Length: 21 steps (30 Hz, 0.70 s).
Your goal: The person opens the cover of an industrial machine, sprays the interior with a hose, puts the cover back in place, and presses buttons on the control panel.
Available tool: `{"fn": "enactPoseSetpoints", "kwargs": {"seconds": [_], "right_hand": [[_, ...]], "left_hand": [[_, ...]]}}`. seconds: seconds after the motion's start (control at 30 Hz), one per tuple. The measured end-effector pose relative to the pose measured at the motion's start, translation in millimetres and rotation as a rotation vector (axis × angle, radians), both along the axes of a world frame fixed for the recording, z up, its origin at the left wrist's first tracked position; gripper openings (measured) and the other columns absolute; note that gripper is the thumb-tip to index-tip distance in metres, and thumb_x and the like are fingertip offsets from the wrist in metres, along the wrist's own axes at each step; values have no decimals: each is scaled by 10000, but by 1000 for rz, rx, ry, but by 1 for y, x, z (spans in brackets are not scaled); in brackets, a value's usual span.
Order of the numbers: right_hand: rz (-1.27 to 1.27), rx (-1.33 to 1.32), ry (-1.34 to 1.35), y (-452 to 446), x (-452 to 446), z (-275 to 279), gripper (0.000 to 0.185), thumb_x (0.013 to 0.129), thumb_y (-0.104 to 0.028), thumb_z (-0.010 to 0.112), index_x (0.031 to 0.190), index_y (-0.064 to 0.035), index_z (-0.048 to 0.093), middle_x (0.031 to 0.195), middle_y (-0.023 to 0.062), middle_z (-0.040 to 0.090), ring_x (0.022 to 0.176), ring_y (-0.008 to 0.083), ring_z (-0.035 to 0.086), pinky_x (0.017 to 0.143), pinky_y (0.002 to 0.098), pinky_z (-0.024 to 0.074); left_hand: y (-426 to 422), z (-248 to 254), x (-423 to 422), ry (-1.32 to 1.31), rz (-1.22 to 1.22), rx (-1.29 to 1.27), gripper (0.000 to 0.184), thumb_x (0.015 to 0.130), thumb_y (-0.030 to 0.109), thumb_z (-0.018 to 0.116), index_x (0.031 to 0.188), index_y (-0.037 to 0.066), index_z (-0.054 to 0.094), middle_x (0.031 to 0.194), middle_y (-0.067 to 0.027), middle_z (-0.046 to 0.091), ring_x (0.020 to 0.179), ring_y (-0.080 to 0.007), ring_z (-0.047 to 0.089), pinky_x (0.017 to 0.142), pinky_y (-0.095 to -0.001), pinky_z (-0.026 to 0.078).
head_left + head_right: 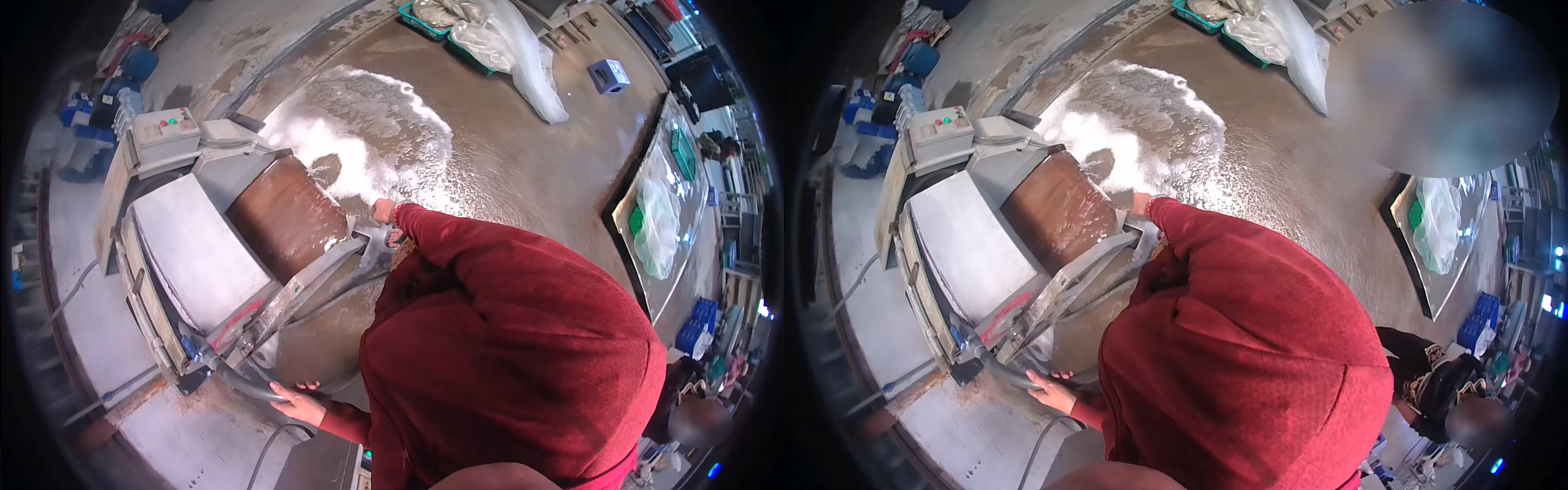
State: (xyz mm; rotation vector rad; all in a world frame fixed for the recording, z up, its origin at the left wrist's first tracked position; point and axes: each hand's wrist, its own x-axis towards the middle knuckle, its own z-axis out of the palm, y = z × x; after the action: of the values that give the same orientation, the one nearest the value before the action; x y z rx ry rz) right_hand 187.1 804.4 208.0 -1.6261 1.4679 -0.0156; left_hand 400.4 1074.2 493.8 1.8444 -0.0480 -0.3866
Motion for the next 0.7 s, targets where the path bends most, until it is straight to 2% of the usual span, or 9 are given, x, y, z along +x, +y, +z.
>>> {"fn": "enactPoseSetpoints", "kwargs": {"seconds": [0.1, 0.17, 0.23, 0.3, 0.4, 0.5, 0.53, 0.7], "right_hand": [[29, 37, 147, -2, -35, -39, 282, 669, -204, 513, 788, 18, 640, 807, 203, 617, 787, 315, 612, 691, 379, 480], [-69, -75, 220, -4, -70, -90, 275, 664, -211, 520, 776, 4, 650, 790, 209, 613, 786, 318, 609, 694, 372, 483], [8, -82, 270, -1, -107, -67, 257, 663, -210, 526, 745, -4, 656, 760, 199, 617, 759, 311, 614, 684, 371, 487], [-143, -92, 305, 7, -132, -96, 239, 672, -193, 521, 738, -8, 656, 751, 195, 621, 745, 288, 621, 670, 367, 495], [27, -13, 403, 16, -161, -110, 217, 686, -155, 507, 723, -1, 656, 731, 183, 626, 692, 250, 634, 626, 346, 507], [-136, 109, 390, 30, -157, -68, 208, 705, -120, 490, 716, 2, 658, 687, 165, 626, 604, 222, 635, 556, 327, 514], [-154, 154, 352, 32, -152, -47, 216, 717, -119, 479, 692, 8, 652, 632, 151, 615, 534, 216, 622, 505, 325, 509], [-112, 165, 238, 18, -126, -32, 260, 736, -151, 445, 725, 34, 628, 617, 170, 602, 522, 258, 611, 471, 370, 507]], "left_hand": [[-1, 3, 0, -11, 5, 30, 583, 859, 357, 519, 1192, -11, 213, 560, -67, 380, 401, -130, 367, 354, -272, 339], [0, 3, 1, -4, 5, 50, 554, 861, 355, 515, 1172, -11, 240, 563, -66, 377, 403, -128, 366, 354, -272, 340], [1, 4, 1, -1, -19, 43, 520, 862, 351, 515, 1141, -13, 270, 564, -65, 375, 404, -128, 366, 354, -271, 342], [1, 4, 1, -6, -25, 41, 494, 863, 348, 515, 1116, -13, 292, 565, -65, 374, 405, -128, 366, 355, -269, 342], [-2, 6, -1, -17, -23, 49, 473, 864, 345, 515, 1095, -11, 306, 566, -65, 373, 407, -128, 366, 356, -266, 343], [-2, 6, -1, -20, -29, 55, 474, 863, 344, 517, 1094, -11, 305, 565, -65, 371, 408, -128, 366, 359, -265, 345], [-2, 6, -1, -22, -30, 58, 474, 862, 344, 518, 1093, -11, 304, 565, -66, 371, 409, -128, 366, 360, -264, 346], [-9, 7, -6, -29, 17, 64, 461, 862, 336, 520, 1083, -9, 309, 564, -68, 374, 408, -130, 363, 361, -259, 342]]}}
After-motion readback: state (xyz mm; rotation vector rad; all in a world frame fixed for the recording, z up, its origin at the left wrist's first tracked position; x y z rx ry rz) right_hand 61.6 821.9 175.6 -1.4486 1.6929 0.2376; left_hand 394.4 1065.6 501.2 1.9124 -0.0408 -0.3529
